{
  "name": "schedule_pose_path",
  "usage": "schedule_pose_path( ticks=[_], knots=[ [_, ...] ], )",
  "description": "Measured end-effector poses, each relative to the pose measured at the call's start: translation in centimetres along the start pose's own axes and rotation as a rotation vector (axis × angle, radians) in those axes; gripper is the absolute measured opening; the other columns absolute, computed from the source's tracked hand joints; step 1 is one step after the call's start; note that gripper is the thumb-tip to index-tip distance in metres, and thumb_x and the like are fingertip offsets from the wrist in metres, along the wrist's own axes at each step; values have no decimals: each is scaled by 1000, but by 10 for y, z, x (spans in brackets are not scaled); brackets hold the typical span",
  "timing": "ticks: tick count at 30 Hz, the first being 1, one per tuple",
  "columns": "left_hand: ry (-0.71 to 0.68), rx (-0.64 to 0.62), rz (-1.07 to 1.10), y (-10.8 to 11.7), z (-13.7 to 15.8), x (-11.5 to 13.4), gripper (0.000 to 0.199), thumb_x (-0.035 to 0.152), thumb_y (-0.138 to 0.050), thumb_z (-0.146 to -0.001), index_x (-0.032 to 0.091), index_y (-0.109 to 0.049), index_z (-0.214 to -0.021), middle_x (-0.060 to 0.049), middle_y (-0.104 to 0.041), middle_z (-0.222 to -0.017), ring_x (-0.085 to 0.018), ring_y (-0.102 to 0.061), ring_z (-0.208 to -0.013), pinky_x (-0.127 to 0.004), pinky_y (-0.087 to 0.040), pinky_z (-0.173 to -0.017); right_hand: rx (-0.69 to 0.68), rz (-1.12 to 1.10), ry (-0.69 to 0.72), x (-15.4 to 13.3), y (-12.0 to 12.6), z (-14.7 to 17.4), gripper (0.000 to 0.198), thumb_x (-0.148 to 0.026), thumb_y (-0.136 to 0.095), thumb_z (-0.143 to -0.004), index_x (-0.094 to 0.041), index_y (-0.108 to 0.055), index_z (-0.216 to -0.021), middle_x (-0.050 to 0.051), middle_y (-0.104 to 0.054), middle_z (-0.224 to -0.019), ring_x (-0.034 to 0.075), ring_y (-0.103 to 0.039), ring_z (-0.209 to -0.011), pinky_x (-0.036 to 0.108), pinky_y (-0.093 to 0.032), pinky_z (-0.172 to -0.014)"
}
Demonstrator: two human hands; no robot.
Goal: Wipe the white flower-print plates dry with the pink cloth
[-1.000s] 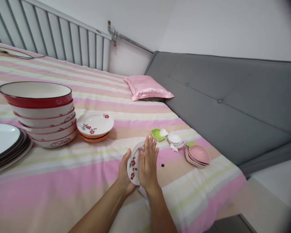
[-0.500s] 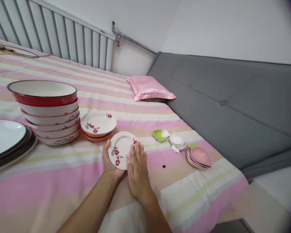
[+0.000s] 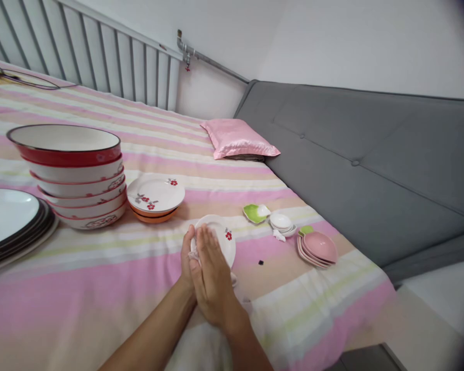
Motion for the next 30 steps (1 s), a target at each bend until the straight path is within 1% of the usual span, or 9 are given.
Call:
schedule_pose_path(
  ticks=[3,6,9,11,15,21,25,27,30],
  knots=[
    [24,-20,-41,-5,4,-12,25,34,-49,-86,21,-70,-93,-2,-74,-90,-16,-65,-99,-23,-47,-88,74,-62,-37,6,6,1,56,-27,-27,-97,-21,-2,-146,3,-6,-154,19,-4,-141,47,-17,-115],
    [81,-136,-89,-16,13,-26,33,41,-50,-85,22,-68,-106,-4,-68,-113,-21,-50,-122,-31,-37,-102,161,-106,-101,10,17,2,54,-28,-25,-97,-27,-2,-146,0,0,-154,19,2,-141,49,-15,-114],
    [159,-271,-126,-26,22,-40,42,44,-49,-85,22,-62,-118,-5,-59,-128,-23,-39,-130,-37,-26,-110,240,-112,-156,16,28,1,52,-31,-23,-98,-30,-4,-146,-2,5,-154,20,9,-140,53,-10,-113],
    [196,-310,-148,-29,26,-47,46,42,-48,-86,21,-56,-125,-6,-55,-132,-24,-37,-132,-39,-21,-112,287,-97,-182,21,35,1,51,-32,-21,-98,-30,-5,-146,-2,6,-154,21,11,-140,55,-6,-113],
    [202,-288,-170,-29,28,-50,46,37,-54,-84,20,-55,-126,-7,-59,-127,-27,-43,-127,-40,-25,-110,373,-73,-249,38,42,0,50,-34,-19,-97,-30,-5,-146,0,3,-154,22,10,-140,58,-2,-110],
    [312,-234,-222,-15,27,-50,43,32,-66,-71,18,-66,-111,-8,-71,-107,-30,-57,-112,-41,-40,-100,468,-66,-340,63,42,0,50,-36,-17,-97,-30,-9,-146,3,1,-154,22,8,-141,61,0,-107],
    [366,-197,-204,-7,26,-46,41,26,-64,-64,11,-69,-103,-12,-74,-93,-34,-62,-103,-43,-44,-95,503,-39,-414,79,41,3,51,-39,-19,-96,-27,-14,-146,6,-3,-154,24,5,-141,62,2,-106],
    [353,-201,-172,-9,24,-41,41,26,-61,-65,9,-69,-101,-13,-74,-90,-34,-62,-102,-43,-44,-94,515,-49,-458,90,39,6,52,-42,-20,-95,-26,-17,-145,8,-7,-154,26,2,-141,64,0,-105],
    [280,-210,-89,-15,17,-26,39,27,-56,-68,9,-69,-100,-12,-74,-88,-33,-62,-103,-45,-42,-96,513,-112,-534,109,33,11,54,-46,-21,-94,-25,-24,-144,9,-16,-152,27,-4,-141,64,-2,-105]
  ],
)
Point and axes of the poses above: each hand's wrist, its own z-axis away from the middle knuckle, its own y-axis out of the back of the hand, x = y × z, the point moved 6 cm from there along -z, towards the middle knuckle
